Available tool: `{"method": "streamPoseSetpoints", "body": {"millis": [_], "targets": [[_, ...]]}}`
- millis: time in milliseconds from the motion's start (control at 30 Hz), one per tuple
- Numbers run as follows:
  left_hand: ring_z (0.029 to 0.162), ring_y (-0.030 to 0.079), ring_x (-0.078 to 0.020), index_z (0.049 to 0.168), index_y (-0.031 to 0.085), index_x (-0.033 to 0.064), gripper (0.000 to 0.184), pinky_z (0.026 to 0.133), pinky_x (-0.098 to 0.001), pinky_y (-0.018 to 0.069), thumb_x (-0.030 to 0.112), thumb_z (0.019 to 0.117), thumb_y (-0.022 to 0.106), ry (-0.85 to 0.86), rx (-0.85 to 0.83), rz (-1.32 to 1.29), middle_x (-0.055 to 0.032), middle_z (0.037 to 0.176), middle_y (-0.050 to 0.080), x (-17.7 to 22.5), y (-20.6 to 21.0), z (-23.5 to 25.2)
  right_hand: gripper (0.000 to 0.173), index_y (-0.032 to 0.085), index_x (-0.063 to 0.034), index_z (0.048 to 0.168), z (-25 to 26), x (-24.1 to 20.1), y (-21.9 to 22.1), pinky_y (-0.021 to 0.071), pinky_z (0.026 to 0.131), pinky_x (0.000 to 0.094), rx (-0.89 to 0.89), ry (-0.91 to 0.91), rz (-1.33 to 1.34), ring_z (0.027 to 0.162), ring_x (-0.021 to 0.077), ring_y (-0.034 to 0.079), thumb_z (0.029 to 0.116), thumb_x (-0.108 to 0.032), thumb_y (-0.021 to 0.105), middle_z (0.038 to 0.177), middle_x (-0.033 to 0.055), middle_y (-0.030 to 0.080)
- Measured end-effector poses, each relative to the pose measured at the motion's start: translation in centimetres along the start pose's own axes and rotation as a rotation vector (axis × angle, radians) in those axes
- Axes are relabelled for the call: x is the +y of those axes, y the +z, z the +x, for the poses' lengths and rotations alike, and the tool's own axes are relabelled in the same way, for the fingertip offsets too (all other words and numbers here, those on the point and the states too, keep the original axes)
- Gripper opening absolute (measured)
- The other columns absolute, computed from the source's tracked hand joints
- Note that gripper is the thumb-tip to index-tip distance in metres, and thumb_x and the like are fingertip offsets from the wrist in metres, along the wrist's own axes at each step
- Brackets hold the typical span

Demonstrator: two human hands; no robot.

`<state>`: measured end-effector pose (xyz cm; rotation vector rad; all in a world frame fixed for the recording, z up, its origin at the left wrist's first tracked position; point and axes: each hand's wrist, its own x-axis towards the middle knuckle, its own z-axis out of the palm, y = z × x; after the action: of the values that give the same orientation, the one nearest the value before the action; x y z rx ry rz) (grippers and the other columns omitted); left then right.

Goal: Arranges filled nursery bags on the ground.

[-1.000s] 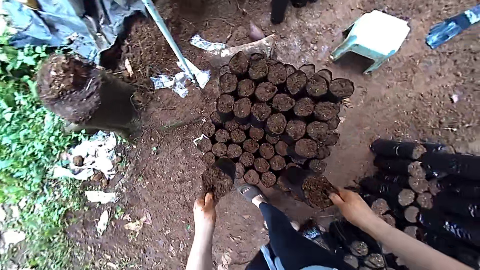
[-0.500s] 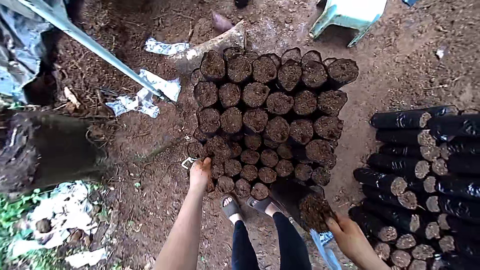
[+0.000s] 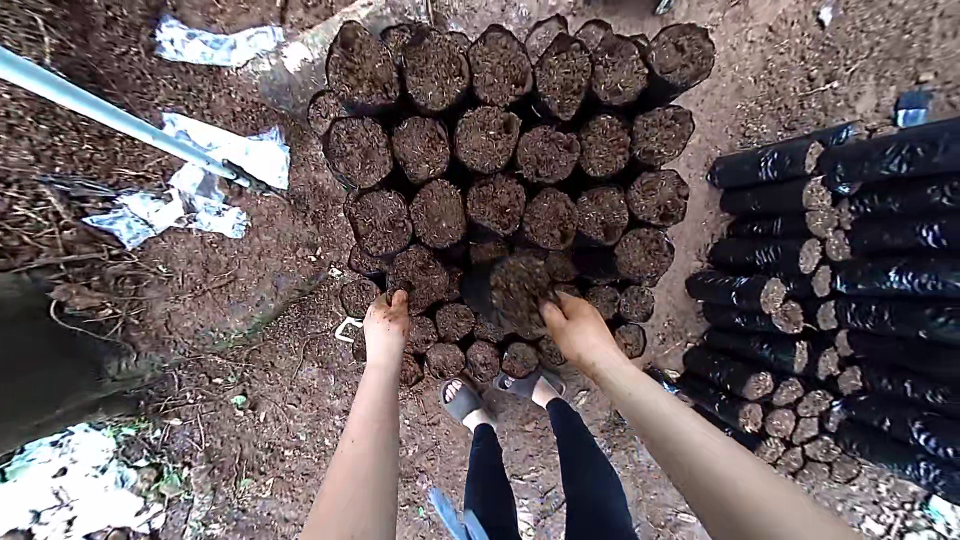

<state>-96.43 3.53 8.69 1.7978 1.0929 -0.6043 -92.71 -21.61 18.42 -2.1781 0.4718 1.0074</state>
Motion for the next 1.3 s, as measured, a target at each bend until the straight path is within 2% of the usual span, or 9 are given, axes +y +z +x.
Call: {"method": "streamPoseSetpoints", "body": {"millis": [200,367,567,667,833,967,1100,1200,1300], "targets": [[0.113,0.068,-0.0324,0.132,0.063,0.0,0.051,0.1,-0.0517,0.0534,0.043,0.1093,0.046,-0.039,-0.022,-0.053,-0.0238,0.124,0.066,-0.5,0.1,0.5,0.044,0.061,-0.0015,0.13,9.7,-0.6,5.1,0.0562,0.096,0.0503,-0.099,0.049,0.069,0.105,0.0286,0.072,0.1102,-0.035,0.041,0.117,0.0189,0.071],[0.114,0.068,-0.0347,0.148,0.045,0.0031,0.073,0.095,-0.051,0.057,0.062,0.1037,0.047,-0.061,-0.109,-0.172,-0.0245,0.135,0.061,0.5,-1.7,-2.2,0.057,0.056,0.0004,0.137,9.5,-1.5,4.5,0.0548,0.098,0.0536,-0.173,0.073,0.083,0.11,0.0341,0.07,0.11,-0.046,0.039,0.127,0.0246,0.065],[0.091,0.068,-0.0347,0.139,0.046,-0.0025,0.059,0.082,-0.0553,0.0551,0.048,0.1087,0.046,0.048,0.094,0.046,-0.0262,0.112,0.064,1.9,-1.8,-6.4,0.07,0.05,0.0033,0.143,8.8,-2.4,3.4,0.0561,0.096,0.0508,-0.216,0.108,0.179,0.112,0.0353,0.069,0.1071,-0.056,0.041,0.131,0.0268,0.062],[0.075,0.063,-0.0196,0.129,0.054,-0.0015,0.049,0.072,-0.0384,0.0571,0.042,0.1121,0.04,-0.027,-0.153,-0.039,-0.0133,0.096,0.06,1.8,0.9,-8.3,0.079,0.047,0.0013,0.147,9.4,-1.8,3.1,0.0526,0.099,0.058,-0.199,0.077,0.08,0.117,0.0399,0.066,0.1034,-0.065,0.041,0.136,0.0282,0.059],[0.088,0.066,-0.0226,0.145,0.039,-0.0015,0.039,0.076,-0.0364,0.0561,0.021,0.1145,0.031,-0.194,-0.202,-0.373,-0.0201,0.119,0.061,-1.5,4.9,-6.7,0.08,0.041,-0.006,0.152,8.4,0.5,1.5,0.0512,0.1,0.0603,-0.119,0.028,0.151,0.121,0.0398,0.063,0.1028,-0.068,0.035,0.14,0.0251,0.058],[0.118,0.065,-0.032,0.157,0.022,0.0003,0.063,0.095,-0.0457,0.057,0.009,0.1049,0.055,-0.064,0.01,-0.333,-0.0267,0.144,0.053,-6.0,5.7,-1.8,0.056,0.048,-0.0087,0.145,4.4,7.7,1.5,0.056,0.098,0.0529,-0.013,-0.104,0.238,0.114,0.0295,0.069,0.1087,-0.05,0.04,0.13,0.0164,0.066],[0.104,0.068,-0.0251,0.139,0.053,-0.0028,0.038,0.09,-0.0406,0.0573,0.02,0.1086,0.05,-0.124,-0.114,-0.211,-0.0203,0.127,0.065,-7.3,7.2,0.6,0.049,0.051,-0.0041,0.145,-2.0,18.8,1.5,0.0493,0.106,0.0516,-0.124,0.028,0.138,0.119,0.0309,0.065,0.1083,-0.037,0.049,0.129,0.02,0.066],[0.098,0.065,-0.0183,0.145,0.046,0.0014,0.043,0.085,-0.0357,0.0556,0.027,0.111,0.042,-0.102,-0.162,-0.093,-0.0165,0.126,0.062,-7.8,9.9,-1.2,0.049,0.052,-0.0027,0.145,-6.0,29.1,0.9,0.0449,0.109,0.056,-0.176,0.193,0.069,0.125,0.0361,0.062,0.1089,-0.036,0.046,0.133,0.0233,0.063],[0.071,0.059,-0.0075,0.137,0.048,-0.0026,0.039,0.065,-0.0261,0.0524,0.025,0.1117,0.04,-0.014,-0.261,0.075,-0.008,0.099,0.062,-9.2,13.7,-6.5,0.051,0.051,-0.003,0.146,-8.8,39.4,0.1,0.0411,0.111,0.0615,-0.197,0.394,-0.003,0.131,0.0408,0.057,0.1098,-0.038,0.043,0.139,0.0252,0.06]]}}
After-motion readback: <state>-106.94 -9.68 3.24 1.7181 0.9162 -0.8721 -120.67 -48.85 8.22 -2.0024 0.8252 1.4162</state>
